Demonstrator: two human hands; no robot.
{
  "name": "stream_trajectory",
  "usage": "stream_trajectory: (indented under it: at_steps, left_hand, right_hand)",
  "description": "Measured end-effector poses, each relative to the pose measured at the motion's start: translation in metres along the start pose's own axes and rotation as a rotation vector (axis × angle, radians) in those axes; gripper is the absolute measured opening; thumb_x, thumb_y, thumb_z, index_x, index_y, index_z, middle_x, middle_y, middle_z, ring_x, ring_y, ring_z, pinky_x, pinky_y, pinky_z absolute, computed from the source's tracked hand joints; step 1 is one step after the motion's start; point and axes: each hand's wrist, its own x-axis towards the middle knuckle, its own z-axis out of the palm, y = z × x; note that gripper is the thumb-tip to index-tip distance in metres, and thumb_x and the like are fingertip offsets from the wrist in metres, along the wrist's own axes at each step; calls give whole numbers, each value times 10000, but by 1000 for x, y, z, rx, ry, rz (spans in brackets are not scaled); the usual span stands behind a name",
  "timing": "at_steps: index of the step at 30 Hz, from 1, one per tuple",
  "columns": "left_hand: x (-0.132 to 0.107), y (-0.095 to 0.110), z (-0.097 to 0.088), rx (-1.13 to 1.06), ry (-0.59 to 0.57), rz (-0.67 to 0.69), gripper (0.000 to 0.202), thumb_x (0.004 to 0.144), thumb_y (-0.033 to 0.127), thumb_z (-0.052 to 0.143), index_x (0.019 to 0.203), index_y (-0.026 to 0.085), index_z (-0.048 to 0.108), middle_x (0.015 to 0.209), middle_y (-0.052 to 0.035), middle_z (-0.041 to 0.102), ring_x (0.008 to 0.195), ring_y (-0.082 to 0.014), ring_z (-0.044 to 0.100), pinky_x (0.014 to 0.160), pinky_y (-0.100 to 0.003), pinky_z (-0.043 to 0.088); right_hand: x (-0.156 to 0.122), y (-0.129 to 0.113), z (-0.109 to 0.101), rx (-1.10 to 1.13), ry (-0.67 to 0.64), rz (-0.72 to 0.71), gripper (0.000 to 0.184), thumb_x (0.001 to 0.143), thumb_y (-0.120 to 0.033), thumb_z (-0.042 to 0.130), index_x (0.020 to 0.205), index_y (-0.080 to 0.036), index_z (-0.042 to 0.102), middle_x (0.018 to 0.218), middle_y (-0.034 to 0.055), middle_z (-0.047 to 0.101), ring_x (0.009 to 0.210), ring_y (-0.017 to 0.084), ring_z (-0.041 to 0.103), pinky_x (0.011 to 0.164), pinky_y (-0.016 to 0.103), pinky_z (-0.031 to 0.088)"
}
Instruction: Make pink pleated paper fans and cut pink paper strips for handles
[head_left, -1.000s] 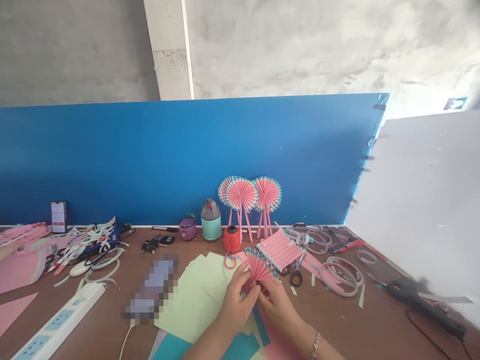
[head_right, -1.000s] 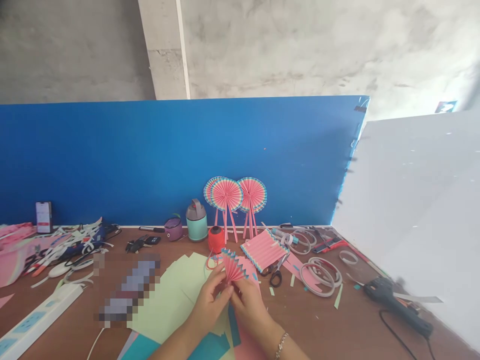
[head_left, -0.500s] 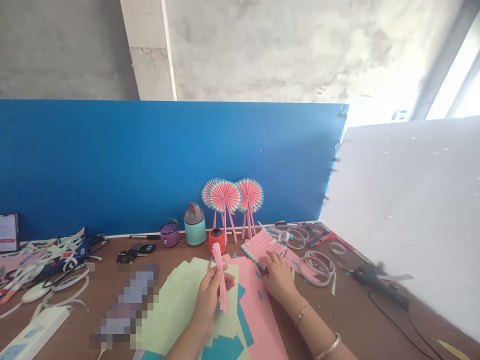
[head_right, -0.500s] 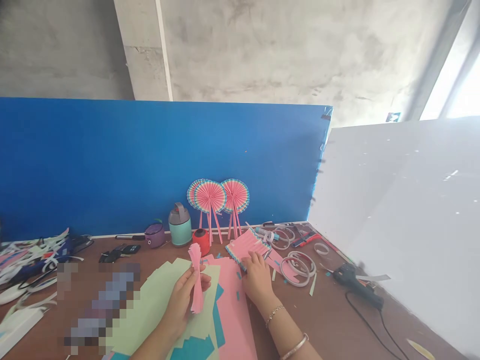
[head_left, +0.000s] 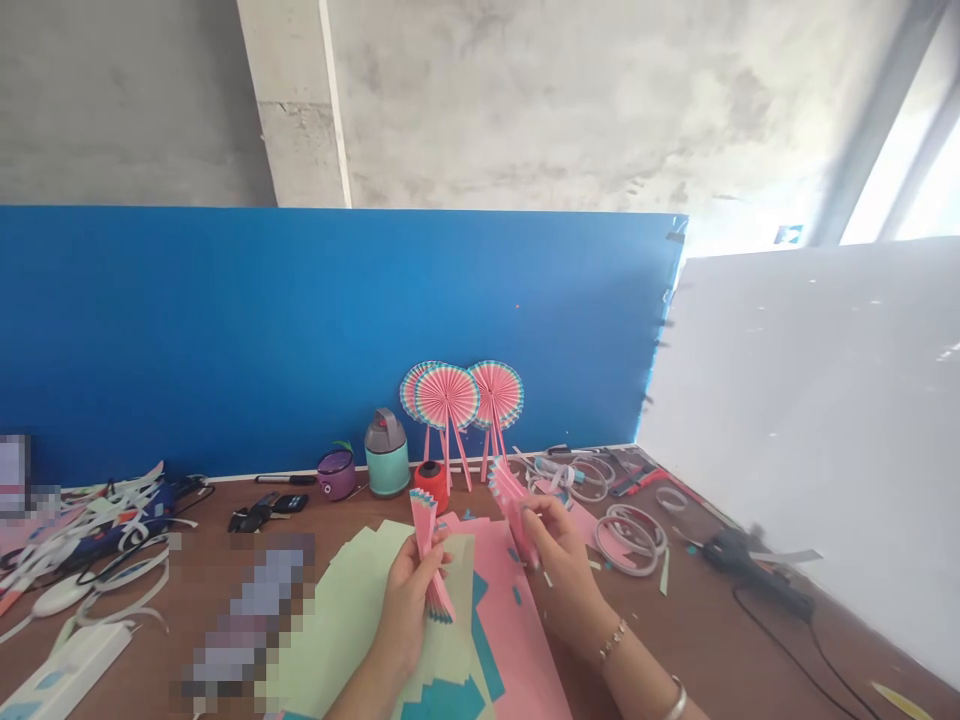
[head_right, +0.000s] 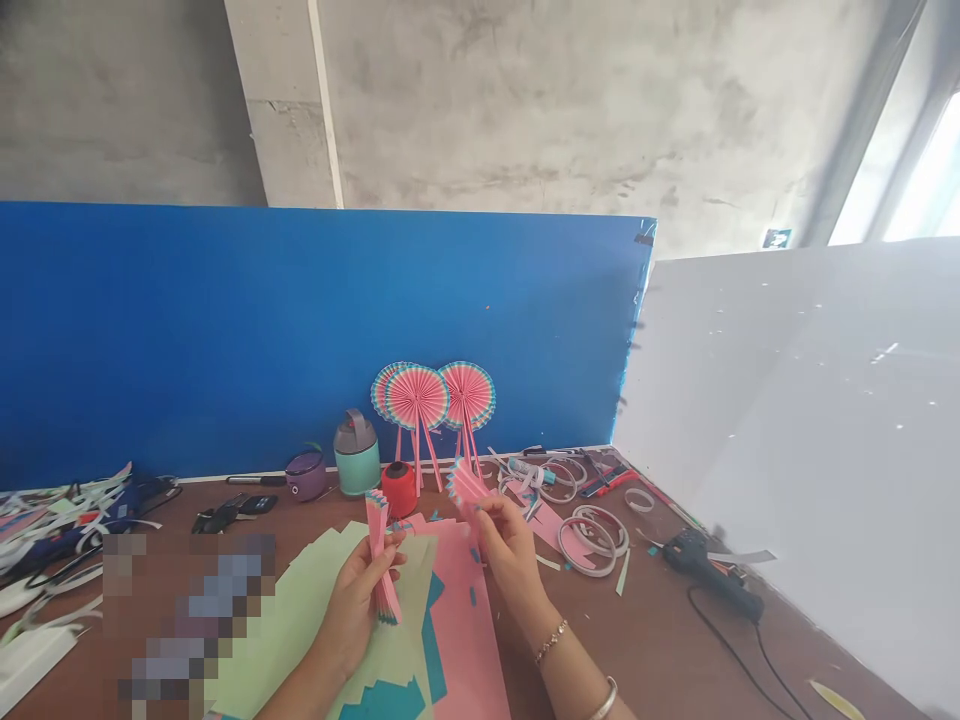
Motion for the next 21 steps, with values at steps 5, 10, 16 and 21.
stream_trajectory:
  at_steps: [5,10,16,21]
  left_hand:
    - [1,0,0,-18,-12,-5,426,673,380,689,1052,191,635,946,-53,658,856,-177,588,680,-224,432]
    - [-2,0,2,-50,-141,-236,483,660,362,686,1099,175,607,767,-28,627,563,-115,523,473,-216,380]
    - [-7,-1,6,-86,-260,-353,356,624,346,723,916,164,629,549,29,543,460,-88,471,417,-180,328]
    - [-8,1,11,-92,-265,-205,369,566,316,759,879,159,645,677,-7,652,550,-129,575,571,-234,438]
  right_hand:
    - [-3,-12,4,444,4,218,177,808,-409,586,846,-249,518,694,-24,551,571,132,507,528,244,412]
    - [0,-5,7,701,-114,304,225,771,-383,630,912,-214,584,916,30,639,843,196,602,786,344,460]
    - [-3,1,11,707,-204,411,304,763,-432,617,932,-181,604,958,83,664,909,257,611,830,420,440]
    - [-8,-3,17,644,-199,419,223,750,-397,651,798,-193,573,751,5,624,687,156,583,673,279,450]
